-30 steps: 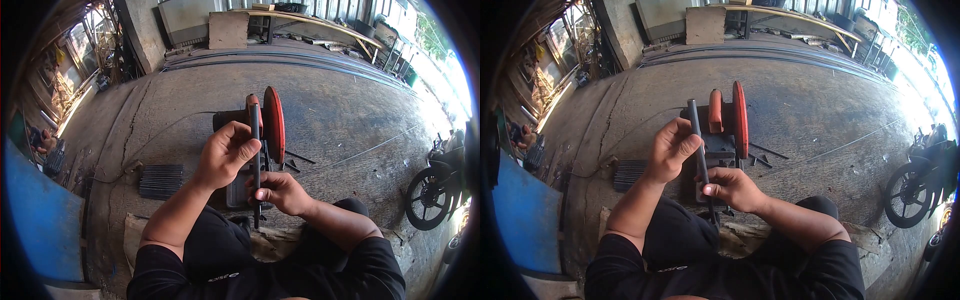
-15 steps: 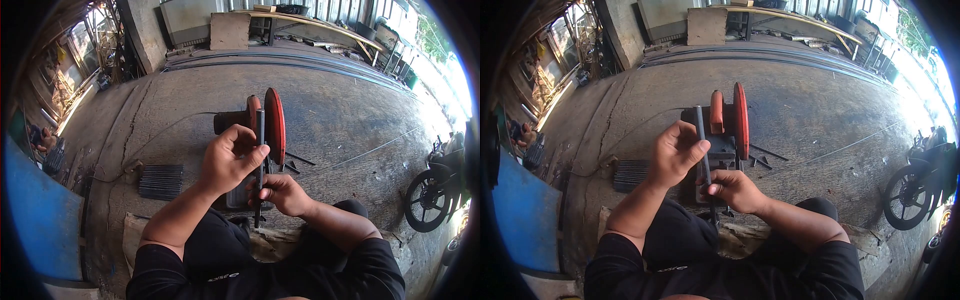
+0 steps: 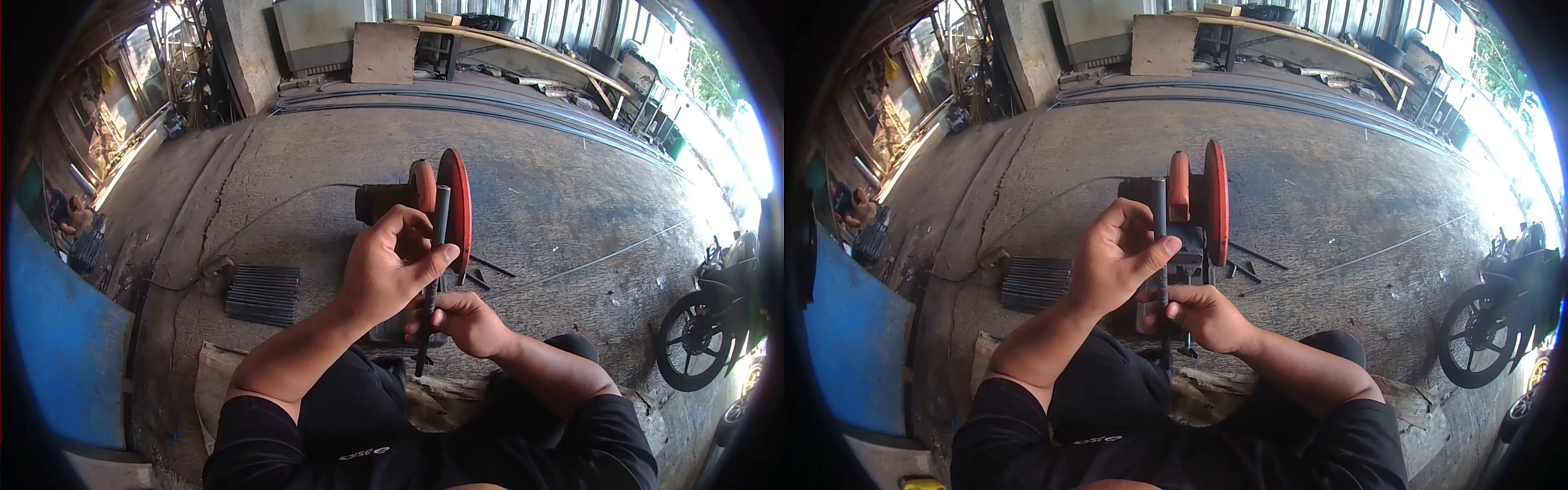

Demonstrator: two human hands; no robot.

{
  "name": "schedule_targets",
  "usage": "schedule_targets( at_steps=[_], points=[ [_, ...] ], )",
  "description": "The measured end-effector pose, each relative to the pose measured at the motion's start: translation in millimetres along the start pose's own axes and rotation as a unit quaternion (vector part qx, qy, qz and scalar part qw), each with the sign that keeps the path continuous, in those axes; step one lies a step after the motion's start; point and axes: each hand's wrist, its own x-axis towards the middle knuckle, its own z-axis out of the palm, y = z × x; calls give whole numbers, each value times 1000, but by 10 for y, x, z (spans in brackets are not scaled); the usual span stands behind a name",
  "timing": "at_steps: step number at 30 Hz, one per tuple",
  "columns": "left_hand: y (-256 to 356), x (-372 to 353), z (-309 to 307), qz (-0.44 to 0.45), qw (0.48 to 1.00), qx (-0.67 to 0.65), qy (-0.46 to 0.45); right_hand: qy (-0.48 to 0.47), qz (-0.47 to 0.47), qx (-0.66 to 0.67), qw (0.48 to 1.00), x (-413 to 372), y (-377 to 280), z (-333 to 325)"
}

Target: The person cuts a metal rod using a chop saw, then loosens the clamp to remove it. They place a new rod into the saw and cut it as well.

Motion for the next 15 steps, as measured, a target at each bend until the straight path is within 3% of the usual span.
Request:
schedule_targets(
  at_steps=[10, 15],
  points=[
    [21, 33, -37, -17, 998, 65, 16, -36, 17, 90, 995, -3, -10, 9],
    [-5, 29, -55, -34, 999, 24, 3, -17, -4, 94, 995, 11, 40, 1]
  ],
)
